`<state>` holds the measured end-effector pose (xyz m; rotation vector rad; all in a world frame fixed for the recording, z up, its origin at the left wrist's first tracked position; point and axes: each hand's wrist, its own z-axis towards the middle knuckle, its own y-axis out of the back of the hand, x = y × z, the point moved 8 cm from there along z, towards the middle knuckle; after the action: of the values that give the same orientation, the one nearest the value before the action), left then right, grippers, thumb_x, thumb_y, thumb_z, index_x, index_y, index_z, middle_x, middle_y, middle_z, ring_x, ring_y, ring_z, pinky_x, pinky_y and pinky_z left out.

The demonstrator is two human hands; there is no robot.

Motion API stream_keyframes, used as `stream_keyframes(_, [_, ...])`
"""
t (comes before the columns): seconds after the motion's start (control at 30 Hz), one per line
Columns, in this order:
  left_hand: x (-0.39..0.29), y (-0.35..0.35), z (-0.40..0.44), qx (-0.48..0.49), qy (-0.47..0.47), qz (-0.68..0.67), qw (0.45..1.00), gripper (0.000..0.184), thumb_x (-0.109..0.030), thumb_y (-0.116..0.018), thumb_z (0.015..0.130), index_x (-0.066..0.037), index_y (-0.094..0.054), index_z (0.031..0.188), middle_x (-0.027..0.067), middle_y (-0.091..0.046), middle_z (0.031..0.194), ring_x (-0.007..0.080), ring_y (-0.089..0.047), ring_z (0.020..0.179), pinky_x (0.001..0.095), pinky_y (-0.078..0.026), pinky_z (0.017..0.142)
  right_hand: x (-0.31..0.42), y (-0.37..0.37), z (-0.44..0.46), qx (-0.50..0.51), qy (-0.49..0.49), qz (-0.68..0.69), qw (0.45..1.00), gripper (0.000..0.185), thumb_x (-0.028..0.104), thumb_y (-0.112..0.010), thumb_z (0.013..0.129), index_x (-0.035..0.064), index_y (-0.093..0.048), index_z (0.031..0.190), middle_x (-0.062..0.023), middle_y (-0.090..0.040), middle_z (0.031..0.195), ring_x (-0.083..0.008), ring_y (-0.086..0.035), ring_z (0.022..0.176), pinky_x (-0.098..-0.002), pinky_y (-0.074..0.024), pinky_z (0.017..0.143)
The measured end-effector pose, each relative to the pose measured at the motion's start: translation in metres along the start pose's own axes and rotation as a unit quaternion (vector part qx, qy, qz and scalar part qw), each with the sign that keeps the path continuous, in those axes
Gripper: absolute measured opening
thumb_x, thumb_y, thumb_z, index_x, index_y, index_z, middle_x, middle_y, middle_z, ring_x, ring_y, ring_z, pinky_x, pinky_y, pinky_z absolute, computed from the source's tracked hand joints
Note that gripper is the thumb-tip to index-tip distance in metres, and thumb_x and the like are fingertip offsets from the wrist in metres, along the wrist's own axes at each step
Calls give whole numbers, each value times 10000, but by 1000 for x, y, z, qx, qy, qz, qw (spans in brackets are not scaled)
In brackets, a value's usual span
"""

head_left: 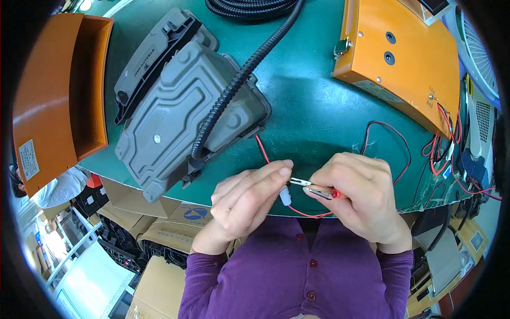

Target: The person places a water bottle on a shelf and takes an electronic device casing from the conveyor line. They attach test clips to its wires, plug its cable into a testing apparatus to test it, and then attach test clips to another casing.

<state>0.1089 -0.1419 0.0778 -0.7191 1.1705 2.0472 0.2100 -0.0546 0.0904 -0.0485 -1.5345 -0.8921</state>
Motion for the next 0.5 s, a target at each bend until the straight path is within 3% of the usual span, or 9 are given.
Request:
stream_keyframes(0.37, [-5, -2, 0, 8, -13, 39, 999, 314, 72, -658, 685, 58, -578, 988, 206, -633, 933, 216, -642, 669, 263, -521, 551, 6, 0, 0, 0, 1, -71, 997, 194, 60, -668, 643, 54, -487, 711, -50, -453, 627, -203, -513, 538, -314, -391, 439])
stream_keyframes(0.5, [-8, -9, 2, 40, -48, 76, 995, 282, 55, -609, 704, 64, -585, 984, 209, -628, 948, 204, -637, 669, 262, -519, 554, 6, -1, 5, 22, -9, -105, 994, 170, 41, -674, 634, 38, -519, 702, -63, -504, 623, -234, -520, 539, -323, -387, 463])
